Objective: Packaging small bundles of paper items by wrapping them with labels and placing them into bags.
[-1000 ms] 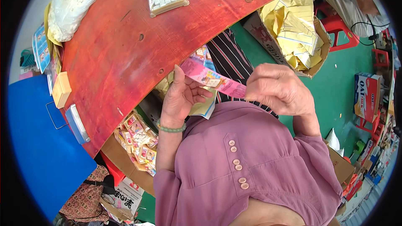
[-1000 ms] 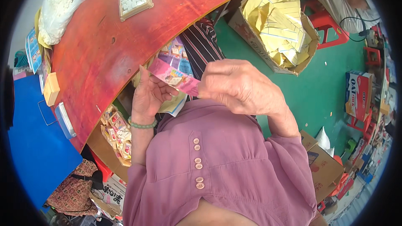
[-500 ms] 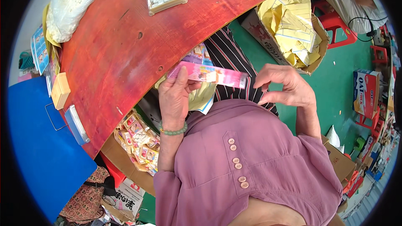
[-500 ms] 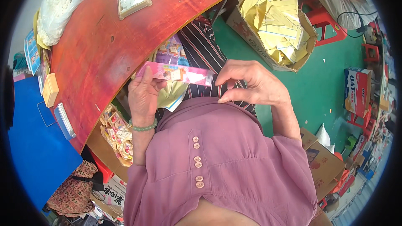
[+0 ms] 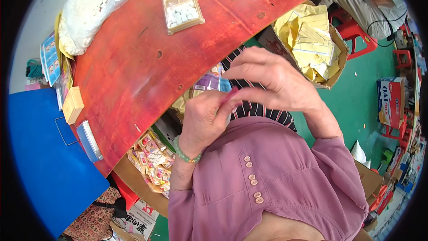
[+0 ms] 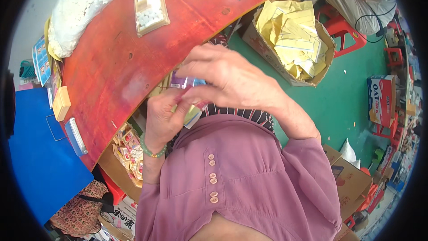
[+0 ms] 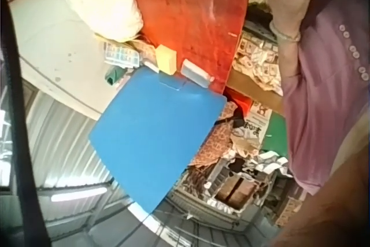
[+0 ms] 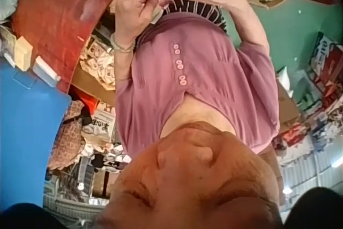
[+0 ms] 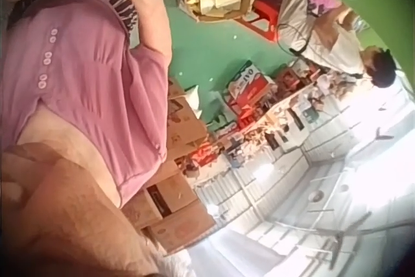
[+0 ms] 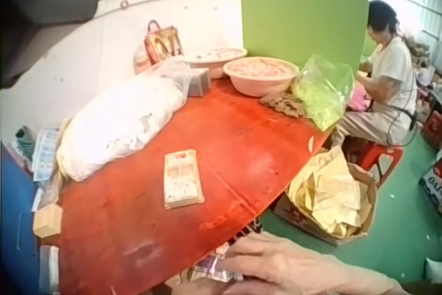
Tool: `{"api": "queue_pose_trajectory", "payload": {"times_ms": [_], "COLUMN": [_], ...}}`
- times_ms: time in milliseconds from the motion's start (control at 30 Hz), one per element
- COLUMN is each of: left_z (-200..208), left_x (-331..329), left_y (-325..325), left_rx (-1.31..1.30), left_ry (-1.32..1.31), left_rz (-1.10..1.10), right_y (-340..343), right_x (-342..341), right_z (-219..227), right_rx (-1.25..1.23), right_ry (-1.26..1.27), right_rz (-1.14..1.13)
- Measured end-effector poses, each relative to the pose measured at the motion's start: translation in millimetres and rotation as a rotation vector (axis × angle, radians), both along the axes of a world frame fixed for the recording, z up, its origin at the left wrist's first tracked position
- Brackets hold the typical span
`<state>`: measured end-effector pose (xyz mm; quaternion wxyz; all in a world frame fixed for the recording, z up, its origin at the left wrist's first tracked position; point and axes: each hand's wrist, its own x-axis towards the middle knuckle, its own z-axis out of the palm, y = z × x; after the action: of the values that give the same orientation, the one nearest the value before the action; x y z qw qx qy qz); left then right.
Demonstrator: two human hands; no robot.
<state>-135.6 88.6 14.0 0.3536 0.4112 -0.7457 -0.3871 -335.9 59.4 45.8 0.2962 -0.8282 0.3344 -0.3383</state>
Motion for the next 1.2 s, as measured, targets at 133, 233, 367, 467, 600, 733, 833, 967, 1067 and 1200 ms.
{"api": "queue_pose_trajectory", "payload": {"times_ms": [133, 233, 367, 467, 600, 733, 833, 967, 1067, 1200], "left_z": [6.9, 5.4, 4.9, -17.3, -27.5, -25.5, -26.6, -31.4, -27.2, -34.4], "left_x": [5.1, 9.3, 11.4, 24.0, 35.4, 36.4, 38.7, 41.9, 29.6, 31.3], "left_y": [-1.3, -6.4, -13.1, -21.6, -18.0, -15.3, -11.2, -3.3, 1.0, 1.1], "left_rx": [-0.105, -0.03, 0.122, 0.31, 0.316, 0.272, 0.293, 0.289, 0.316, 0.276], "left_ry": [-0.178, -0.121, 0.108, 0.478, 0.673, 0.626, 0.558, 0.6, 0.51, 0.288], "left_rz": [-0.029, -0.052, -0.047, -0.055, -0.002, -0.003, -0.001, -0.028, 0.158, 0.189], "right_y": [1.9, -1.6, -0.1, 0.7, 1.0, -4.8, -6.4, -11.7, -9.9, -10.3], "right_x": [12.5, 10.9, 15.5, 12.5, -0.4, -0.7, -0.2, -2.6, -0.8, 2.3], "right_z": [7.5, 8.3, 13.6, 23.2, 34.0, 31.0, 32.8, 22.5, 26.0, 29.7], "right_rx": [-0.055, -0.104, -0.195, -0.252, -0.119, 0.062, 0.146, 0.178, 0.303, 0.365], "right_ry": [0.15, 0.161, 0.124, 0.099, 0.025, -0.15, -0.186, -0.33, -0.44, -0.561], "right_rz": [0.071, 0.101, 0.015, -0.05, -0.15, -0.241, -0.326, -0.396, -0.41, -0.38]}}
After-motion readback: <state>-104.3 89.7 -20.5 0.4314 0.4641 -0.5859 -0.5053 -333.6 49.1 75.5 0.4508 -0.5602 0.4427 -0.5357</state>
